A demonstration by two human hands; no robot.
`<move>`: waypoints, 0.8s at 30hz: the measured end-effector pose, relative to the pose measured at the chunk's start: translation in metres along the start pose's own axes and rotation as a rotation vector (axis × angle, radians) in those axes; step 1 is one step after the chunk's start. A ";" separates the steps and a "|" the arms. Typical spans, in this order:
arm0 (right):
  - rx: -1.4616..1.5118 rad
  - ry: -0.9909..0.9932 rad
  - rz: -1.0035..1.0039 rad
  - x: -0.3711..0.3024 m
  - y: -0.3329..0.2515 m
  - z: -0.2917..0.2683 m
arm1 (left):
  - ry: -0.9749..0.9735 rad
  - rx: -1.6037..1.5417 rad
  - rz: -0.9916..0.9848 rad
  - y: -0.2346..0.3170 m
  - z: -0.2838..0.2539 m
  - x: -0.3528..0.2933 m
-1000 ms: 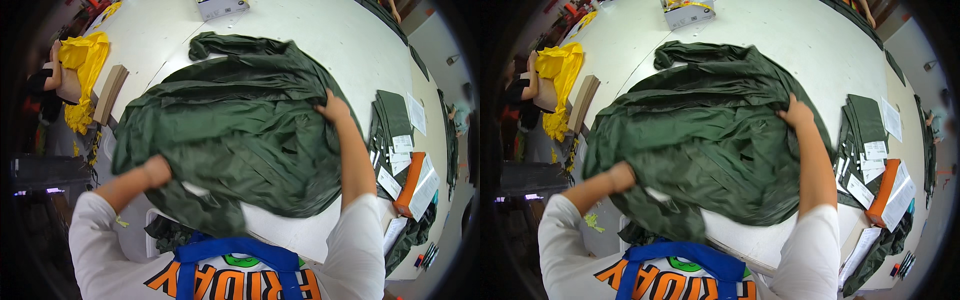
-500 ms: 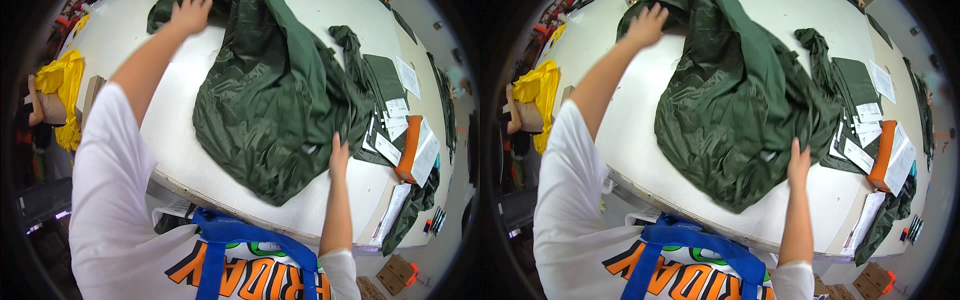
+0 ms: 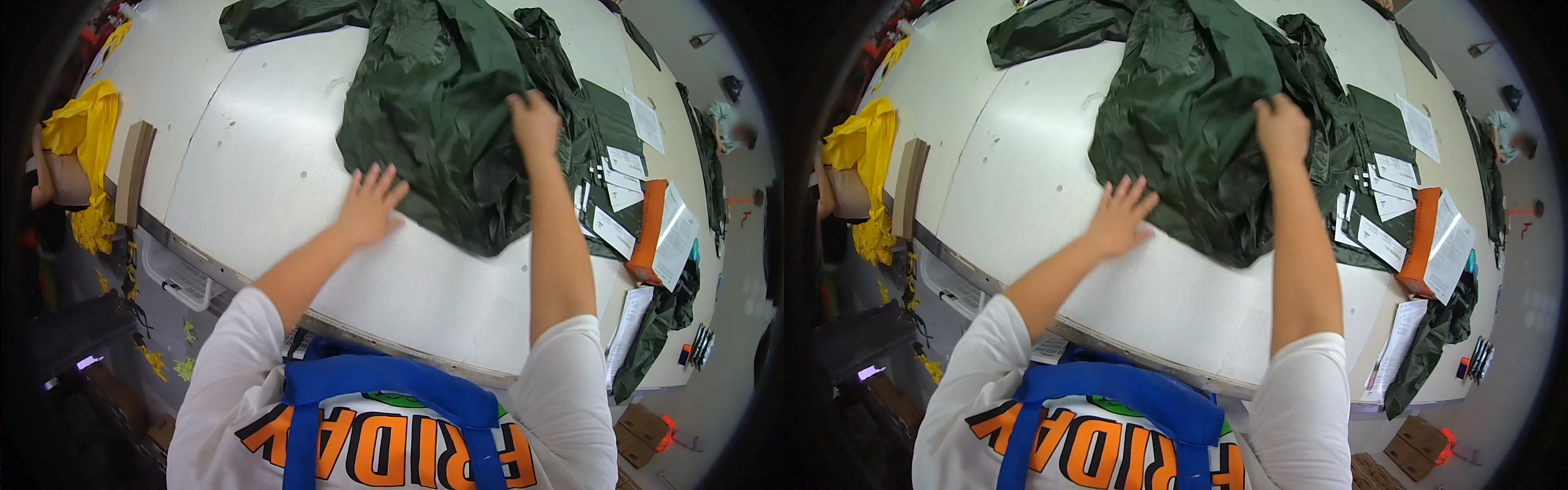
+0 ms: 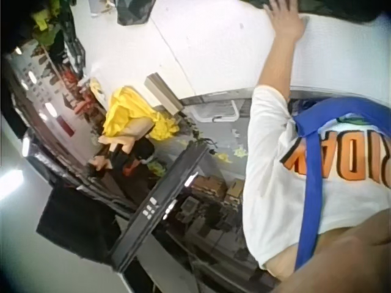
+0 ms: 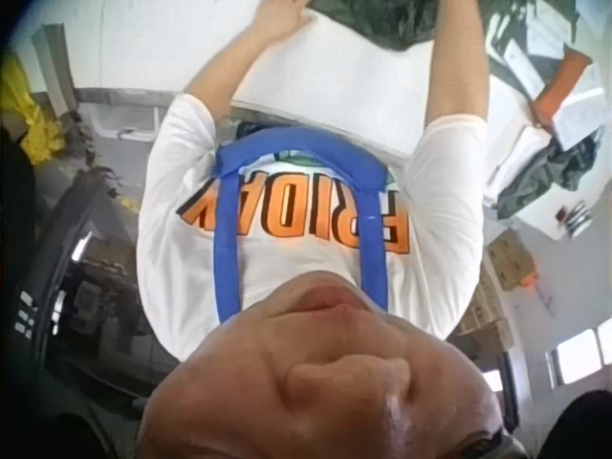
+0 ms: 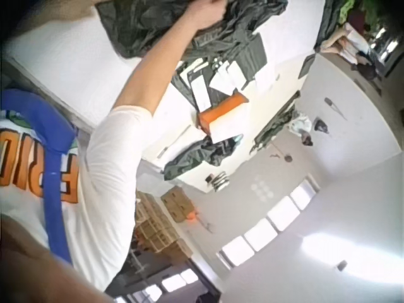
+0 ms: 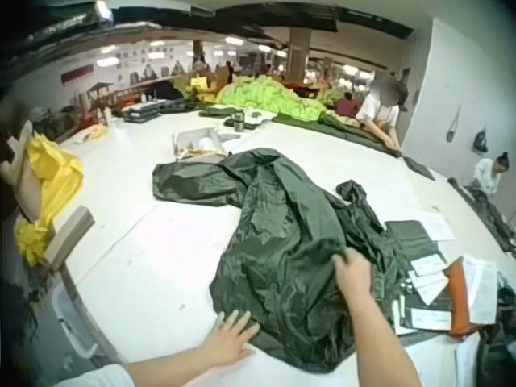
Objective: The person folds a large green fabric item on a white table, aligning edges and smoothing the surface. They then fold it into a compact bundle and place it into a white basket. The person repeats the process with a second green fabric item.
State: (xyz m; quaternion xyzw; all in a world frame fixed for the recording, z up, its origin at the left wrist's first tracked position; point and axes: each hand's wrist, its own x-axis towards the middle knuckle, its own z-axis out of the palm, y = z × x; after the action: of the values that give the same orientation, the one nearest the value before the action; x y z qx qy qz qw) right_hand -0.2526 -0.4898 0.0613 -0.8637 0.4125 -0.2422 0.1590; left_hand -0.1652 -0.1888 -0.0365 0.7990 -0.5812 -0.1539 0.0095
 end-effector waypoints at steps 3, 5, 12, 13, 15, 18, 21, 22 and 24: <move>1.053 0.214 0.238 -0.006 -0.031 -0.085 | 0.152 0.056 -0.364 -0.049 -0.019 0.029; 1.536 0.131 0.217 -0.058 -0.079 -0.145 | 0.534 -0.197 -0.390 -0.061 -0.033 0.021; 0.646 -1.142 -0.241 -0.291 -0.102 -0.131 | -0.313 -2.333 -0.373 0.036 -0.013 -0.118; 0.521 -1.225 -0.144 -0.299 -0.094 -0.128 | -0.340 -2.330 -0.375 0.038 0.001 -0.127; 0.276 -1.368 0.054 -0.317 -0.056 -0.125 | -0.398 -2.310 -0.384 0.043 0.029 -0.141; 0.086 -0.502 -0.020 -0.294 -0.029 -0.108 | -0.298 -1.794 -0.335 0.048 0.008 -0.147; 0.050 -0.550 -0.377 -0.251 -0.052 -0.080 | -0.304 -1.404 -0.284 0.038 -0.019 -0.151; -0.047 -0.828 -0.281 -0.242 -0.052 -0.071 | -0.367 -1.412 -0.262 0.032 -0.032 -0.151; 0.039 -0.500 -0.535 -0.236 -0.010 -0.058 | -0.422 -1.623 -0.202 0.000 -0.028 -0.150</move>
State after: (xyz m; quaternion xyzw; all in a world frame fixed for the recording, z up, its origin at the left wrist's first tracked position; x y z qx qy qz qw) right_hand -0.4060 -0.3012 0.0464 -0.9704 0.1155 -0.0646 0.2022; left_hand -0.2000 -0.0534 0.0257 0.5469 -0.2057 -0.6697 0.4582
